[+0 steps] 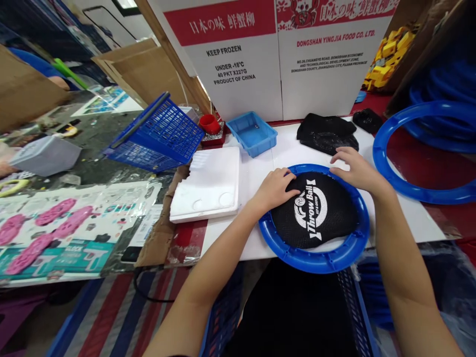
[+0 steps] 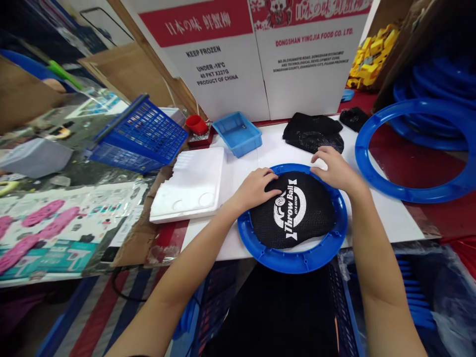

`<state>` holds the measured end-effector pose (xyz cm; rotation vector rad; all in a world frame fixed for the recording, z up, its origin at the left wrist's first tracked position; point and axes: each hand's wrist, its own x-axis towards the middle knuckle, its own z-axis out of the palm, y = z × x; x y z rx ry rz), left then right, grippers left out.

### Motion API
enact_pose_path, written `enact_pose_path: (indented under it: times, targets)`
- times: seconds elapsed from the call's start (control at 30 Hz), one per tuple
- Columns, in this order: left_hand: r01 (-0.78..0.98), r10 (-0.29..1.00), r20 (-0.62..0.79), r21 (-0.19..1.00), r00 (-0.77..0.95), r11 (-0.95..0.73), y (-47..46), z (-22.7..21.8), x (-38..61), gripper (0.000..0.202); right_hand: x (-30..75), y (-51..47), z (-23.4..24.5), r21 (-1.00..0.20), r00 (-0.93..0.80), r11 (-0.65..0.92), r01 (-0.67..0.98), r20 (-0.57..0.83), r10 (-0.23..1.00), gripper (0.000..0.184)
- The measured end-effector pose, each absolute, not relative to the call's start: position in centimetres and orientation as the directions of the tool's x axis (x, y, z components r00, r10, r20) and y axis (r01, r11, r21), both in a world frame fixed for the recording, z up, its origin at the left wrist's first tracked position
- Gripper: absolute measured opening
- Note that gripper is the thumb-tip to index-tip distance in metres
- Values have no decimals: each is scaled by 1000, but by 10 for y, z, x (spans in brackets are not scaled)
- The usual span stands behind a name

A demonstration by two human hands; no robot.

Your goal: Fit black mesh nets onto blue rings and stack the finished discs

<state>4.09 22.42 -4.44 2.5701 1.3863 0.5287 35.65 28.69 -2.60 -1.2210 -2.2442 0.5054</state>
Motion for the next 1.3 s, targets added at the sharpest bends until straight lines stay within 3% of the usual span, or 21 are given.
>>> enact_pose_path:
  times: [0.13, 0.3, 0.43, 0.53, 0.67, 0.97, 1.3]
  targets:
    - [784, 855, 213, 342, 473, -519, 222, -45, 46, 42, 332, 281, -32, -535, -618, 632, 561, 239, 749, 26]
    - [788, 882, 188, 397, 432, -470, 223, -41, 42, 42, 310, 282, -45, -527, -682, 624, 577, 109, 723, 42]
    - [723, 880, 140, 519, 454, -455, 228, -35, 32, 27, 325, 285, -35, -539, -681, 600, 592, 63, 729, 32]
    - [562, 813, 174, 642, 555, -521, 230, -31, 24, 10, 339, 282, -24, -579, -707, 595, 557, 44, 706, 25]
    - [452, 800, 216, 729, 560, -514, 232, -34, 21, 3, 340, 278, -23, -611, -697, 604, 512, 115, 707, 23]
    - [527, 929, 192, 778, 317, -341, 232, -40, 26, 5, 325, 282, -32, -670, -639, 610, 423, 257, 725, 19]
    - [399, 961, 128, 890, 246, -221, 238, -36, 18, 15, 325, 286, -42, -782, -503, 470, 408, 237, 831, 21]
